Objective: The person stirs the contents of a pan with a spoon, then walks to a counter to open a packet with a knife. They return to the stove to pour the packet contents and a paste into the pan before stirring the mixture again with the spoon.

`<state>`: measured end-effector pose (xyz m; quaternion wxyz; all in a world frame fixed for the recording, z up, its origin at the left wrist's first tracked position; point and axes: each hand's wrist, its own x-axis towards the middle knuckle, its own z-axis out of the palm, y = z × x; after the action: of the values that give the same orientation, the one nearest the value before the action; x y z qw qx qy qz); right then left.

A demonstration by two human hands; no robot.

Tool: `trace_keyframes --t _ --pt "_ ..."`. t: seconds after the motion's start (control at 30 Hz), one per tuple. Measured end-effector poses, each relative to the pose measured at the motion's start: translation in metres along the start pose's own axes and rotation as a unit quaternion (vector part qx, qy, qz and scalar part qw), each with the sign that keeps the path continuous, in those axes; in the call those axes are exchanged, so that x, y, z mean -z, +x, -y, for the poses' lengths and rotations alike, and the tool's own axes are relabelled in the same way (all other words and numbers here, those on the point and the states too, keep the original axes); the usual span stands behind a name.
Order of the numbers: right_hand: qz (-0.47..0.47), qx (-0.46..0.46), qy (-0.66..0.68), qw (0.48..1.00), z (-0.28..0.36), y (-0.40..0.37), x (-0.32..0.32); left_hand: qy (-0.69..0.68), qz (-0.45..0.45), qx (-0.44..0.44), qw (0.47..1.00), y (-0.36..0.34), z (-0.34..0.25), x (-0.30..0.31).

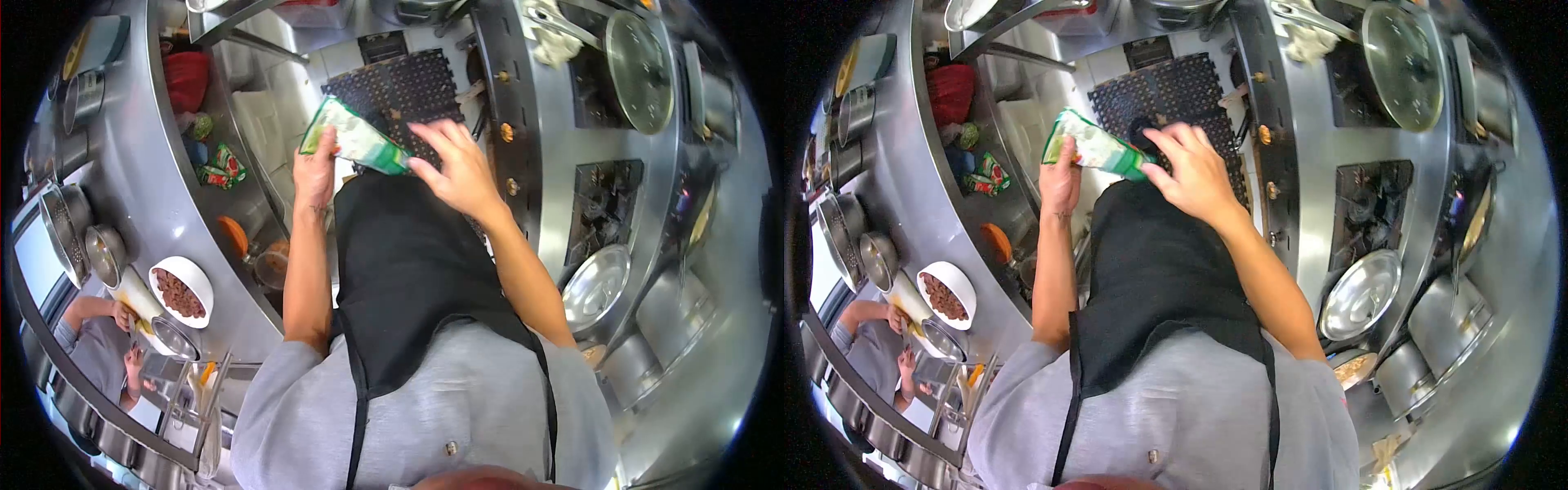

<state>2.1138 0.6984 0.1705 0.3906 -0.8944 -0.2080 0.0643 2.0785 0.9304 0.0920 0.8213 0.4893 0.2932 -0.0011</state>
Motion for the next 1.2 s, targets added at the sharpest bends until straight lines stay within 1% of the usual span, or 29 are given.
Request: trace_keyframes --t 0.07,0.1,0.13,0.17,0.2,0.27,0.3,0.33,0.4,0.43,0.47,0.53,0.57,0.6,0.63,0.67,0.7,0.73,0.77,0.8,0.83,0.87,0.93,0.97,1.0,1.07,1.1,1.13,1.2 --pt "-0.028 0.05 0.031 0.998 -0.002 -0.004 -0.002 0.015 0.067 0.013 0.998 -0.029 -0.011 -0.039" --pt "0.052 -0.032 0.157 0.986 -0.004 -0.012 0.001 0.015 0.095 0.022 0.995 -0.041 -0.012 -0.052" --pt "0.131 -0.11 0.279 0.945 -0.007 -0.022 0.001 0.014 0.124 0.03 0.992 -0.051 -0.013 -0.064" --pt "0.045 -0.069 0.296 0.952 -0.013 -0.038 -0.012 0.014 0.134 0.021 0.991 -0.063 -0.011 -0.078" --pt "-0.012 -0.057 0.316 0.947 0.001 -0.049 -0.003 -0.012 0.118 0.025 0.993 -0.075 -0.009 -0.092" --pt "-0.039 -0.123 0.321 0.938 0.022 -0.074 0.01 -0.037 0.107 0.026 0.993 -0.096 -0.007 -0.106" --pt "-0.025 -0.096 0.271 0.958 0.023 -0.087 0.016 -0.039 0.126 0.022 0.991 -0.106 -0.006 -0.111" --pt "-0.03 -0.092 0.27 0.958 0.023 -0.096 0.026 -0.041 0.145 0.017 0.988 -0.113 -0.005 -0.114" --pt "0.045 -0.119 0.29 0.949 0.028 -0.116 0.053 -0.03 0.155 0.02 0.987 -0.129 -0.001 -0.114" --pt "0.005 -0.077 0.332 0.94 0.025 -0.123 0.058 -0.038 0.214 0.072 0.974 -0.134 -0.001 -0.112" --pt "-0.02 -0.071 0.348 0.935 0.028 -0.128 0.067 -0.045 0.262 0.12 0.956 -0.138 -0.002 -0.105" --pt "-0.063 0.026 0.249 0.966 0.043 -0.13 0.082 -0.025 0.364 0.155 0.918 -0.139 0.012 -0.09" --pt "-0.037 0.124 0.146 0.981 0.042 -0.128 0.086 -0.021 0.358 0.175 0.917 -0.147 0.018 -0.087" --pt "-0.021 0.219 0.035 0.975 0.041 -0.124 0.087 -0.019 0.36 0.198 0.912 -0.151 0.022 -0.085" --pt "-0.013 0.23 0.041 0.972 0.041 -0.121 0.08 -0.053 0.363 0.206 0.907 -0.154 0.028 -0.078" --pt "0.033 0.264 0.044 0.963 0.039 -0.119 0.075 -0.085 0.37 0.217 0.899 -0.158 0.028 -0.077" --pt "0.079 0.294 0.044 0.951 0.038 -0.117 0.071 -0.098 0.397 0.191 0.892 -0.162 0.027 -0.071" --pt "0.084 0.296 0.045 0.95 0.037 -0.116 0.067 -0.101 0.394 0.189 0.894 -0.162 0.028 -0.068" --pt "0.089 0.293 0.009 0.952 0.041 -0.113 0.063 0.008 0.345 0.091 0.934 -0.162 0.032 -0.064" --pt "0.096 0.29 -0.025 0.952 0.045 -0.11 0.058 0.118 0.285 -0.006 0.951 -0.161 0.036 -0.058" --pt "0.072 0.298 -0.036 0.951 0.047 -0.106 0.05 0.138 0.262 -0.005 0.955 -0.157 0.041 -0.045" --pt "0.078 0.302 -0.033 0.949 0.048 -0.1 0.044 0.135 0.254 -0.006 0.958 -0.156 0.038 -0.033" --pt "0.097 0.254 -0.116 0.955 0.047 -0.09 0.031 0.013 0.286 0.039 0.957 -0.164 0.032 -0.015" --pt "0.068 0.275 -0.099 0.954 0.046 -0.082 0.022 0.143 0.27 -0.097 0.947 -0.169 0.022 -0.023" --pt "0.076 0.276 -0.099 0.953 0.045 -0.075 0.016 0.137 0.265 -0.095 0.95 -0.161 0.024 -0.022" --pt "0.094 0.243 -0.094 0.961 0.046 -0.055 0.006 0.251 0.199 -0.049 0.946 -0.141 0.025 -0.018" --pt "0.103 0.245 -0.095 0.959 0.047 -0.044 0.001 0.223 0.166 0.005 0.961 -0.133 0.023 -0.017" --pt "0.106 0.25 -0.1 0.957 0.048 -0.032 -0.005 0.215 0.161 0.005 0.963 -0.124 0.019 -0.013" --pt "0.114 0.255 -0.105 0.954 0.046 -0.007 -0.021 0.174 0.16 0.066 0.969 -0.103 0.013 0.0"
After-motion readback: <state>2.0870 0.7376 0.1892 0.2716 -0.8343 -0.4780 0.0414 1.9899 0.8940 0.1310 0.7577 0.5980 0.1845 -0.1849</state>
